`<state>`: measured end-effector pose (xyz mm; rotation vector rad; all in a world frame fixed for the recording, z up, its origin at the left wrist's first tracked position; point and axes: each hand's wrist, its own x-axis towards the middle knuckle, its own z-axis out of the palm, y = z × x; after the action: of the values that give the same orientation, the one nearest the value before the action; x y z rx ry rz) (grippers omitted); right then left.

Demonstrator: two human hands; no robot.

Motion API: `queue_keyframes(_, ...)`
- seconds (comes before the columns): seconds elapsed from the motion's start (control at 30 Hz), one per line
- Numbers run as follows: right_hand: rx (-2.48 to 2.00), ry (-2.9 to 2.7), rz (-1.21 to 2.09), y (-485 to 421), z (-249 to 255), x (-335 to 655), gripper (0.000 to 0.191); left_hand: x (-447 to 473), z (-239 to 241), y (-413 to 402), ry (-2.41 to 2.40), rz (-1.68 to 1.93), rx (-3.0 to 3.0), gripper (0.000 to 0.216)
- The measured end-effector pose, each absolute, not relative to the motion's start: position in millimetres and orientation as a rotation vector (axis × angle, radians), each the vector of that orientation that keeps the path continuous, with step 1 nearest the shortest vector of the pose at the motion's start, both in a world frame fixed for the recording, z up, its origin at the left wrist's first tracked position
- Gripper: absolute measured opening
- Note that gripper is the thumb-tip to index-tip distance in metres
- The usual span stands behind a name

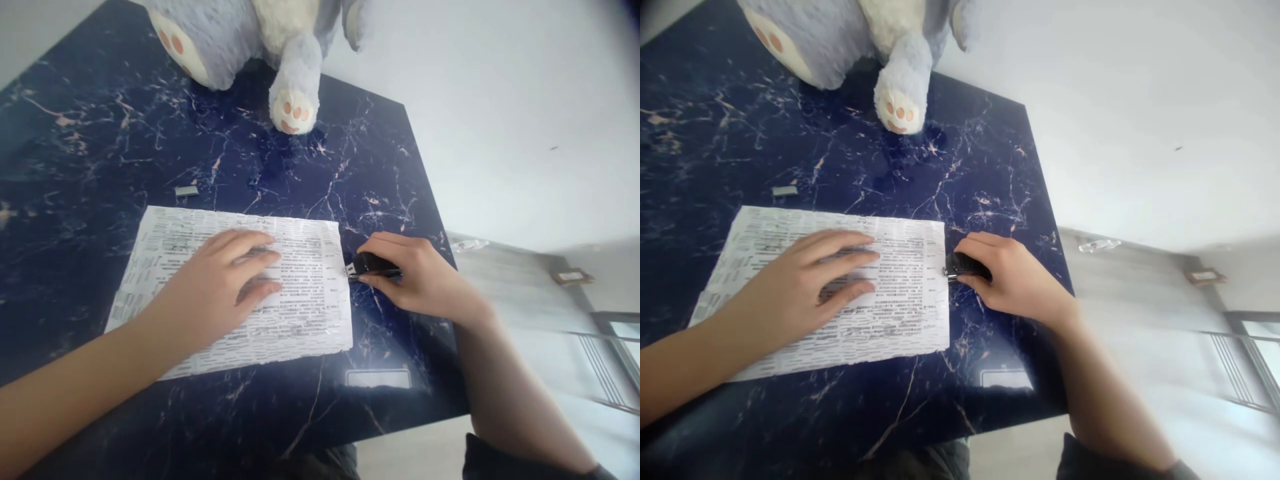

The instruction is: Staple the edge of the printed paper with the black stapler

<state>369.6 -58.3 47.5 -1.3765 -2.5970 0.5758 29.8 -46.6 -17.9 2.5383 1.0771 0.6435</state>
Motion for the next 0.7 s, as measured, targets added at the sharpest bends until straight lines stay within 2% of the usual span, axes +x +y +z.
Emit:
queue_keyframes(0.27,-1.376,-2.626,0.546,-64,41,355,0.011,34,-21,-55,1.074,0.665,2.525,0.025)
queue_keyframes(0.47,-1.386,-2.773,0.295,-64,39,349,0.006,34,-22,-54,1.074,0.655,2.552,0.022)
queue_keyframes(0.7,-1.437,-2.913,-0.058,-71,38,336,0.030,34,-22,-55,1.087,0.654,2.531,0.021)
